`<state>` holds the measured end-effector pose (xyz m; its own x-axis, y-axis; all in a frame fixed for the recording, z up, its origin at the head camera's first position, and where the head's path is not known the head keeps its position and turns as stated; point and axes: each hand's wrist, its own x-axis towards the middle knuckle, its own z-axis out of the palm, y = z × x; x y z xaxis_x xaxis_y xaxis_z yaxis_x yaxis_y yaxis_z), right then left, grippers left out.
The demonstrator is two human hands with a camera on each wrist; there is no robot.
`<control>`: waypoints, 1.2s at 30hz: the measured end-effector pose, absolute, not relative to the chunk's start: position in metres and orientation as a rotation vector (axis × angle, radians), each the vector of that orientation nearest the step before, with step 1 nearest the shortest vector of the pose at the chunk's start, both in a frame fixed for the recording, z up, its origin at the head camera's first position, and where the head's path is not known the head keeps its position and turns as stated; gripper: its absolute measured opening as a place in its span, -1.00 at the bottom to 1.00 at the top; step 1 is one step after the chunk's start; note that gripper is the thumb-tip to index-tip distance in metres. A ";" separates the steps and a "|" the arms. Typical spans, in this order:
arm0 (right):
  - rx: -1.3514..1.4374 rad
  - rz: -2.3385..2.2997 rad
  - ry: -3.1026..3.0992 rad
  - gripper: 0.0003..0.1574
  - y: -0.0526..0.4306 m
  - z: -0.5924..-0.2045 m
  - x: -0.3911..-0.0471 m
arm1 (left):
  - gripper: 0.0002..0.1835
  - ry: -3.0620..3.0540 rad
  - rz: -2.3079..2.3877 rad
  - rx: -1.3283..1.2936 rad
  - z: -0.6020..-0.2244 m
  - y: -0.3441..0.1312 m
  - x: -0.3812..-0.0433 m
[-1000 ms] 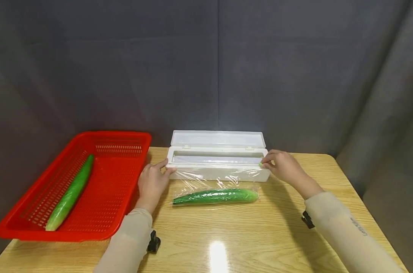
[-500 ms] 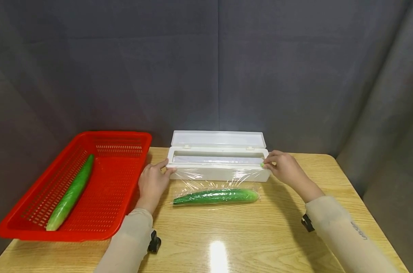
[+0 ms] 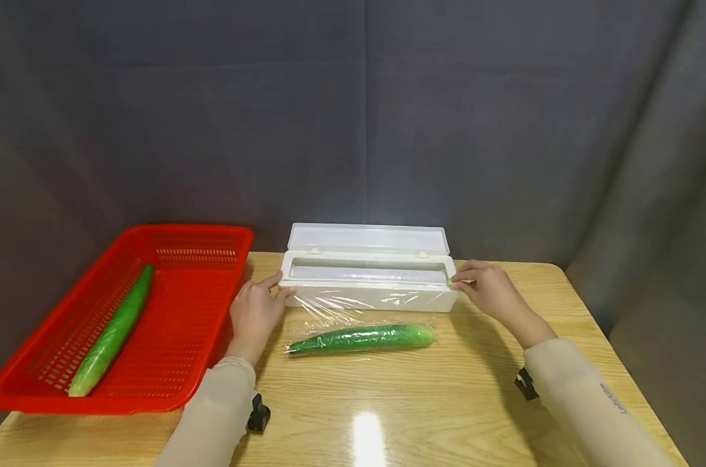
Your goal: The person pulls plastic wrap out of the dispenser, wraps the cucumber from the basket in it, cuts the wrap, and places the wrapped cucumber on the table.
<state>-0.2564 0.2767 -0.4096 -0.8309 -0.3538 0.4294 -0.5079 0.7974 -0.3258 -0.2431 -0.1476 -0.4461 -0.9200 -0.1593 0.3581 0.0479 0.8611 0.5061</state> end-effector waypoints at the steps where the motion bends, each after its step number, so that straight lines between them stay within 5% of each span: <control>1: 0.645 0.631 -2.632 -0.88 0.277 -0.411 -0.256 | -0.46 -2.643 -0.737 0.082 -0.447 -0.148 -0.243; 11: 0.586 0.768 -2.546 -0.77 0.279 -0.423 -0.248 | -0.45 -2.625 -0.836 0.074 -0.449 -0.148 -0.245; 24: 0.539 0.853 -2.505 -0.74 0.273 -0.425 -0.244 | -0.43 -2.322 -1.960 0.139 -0.431 -0.143 -0.244; 36: 0.481 0.862 -2.519 -0.72 0.269 -0.425 -0.240 | -0.52 -2.312 -1.826 0.231 -0.427 -0.145 -0.231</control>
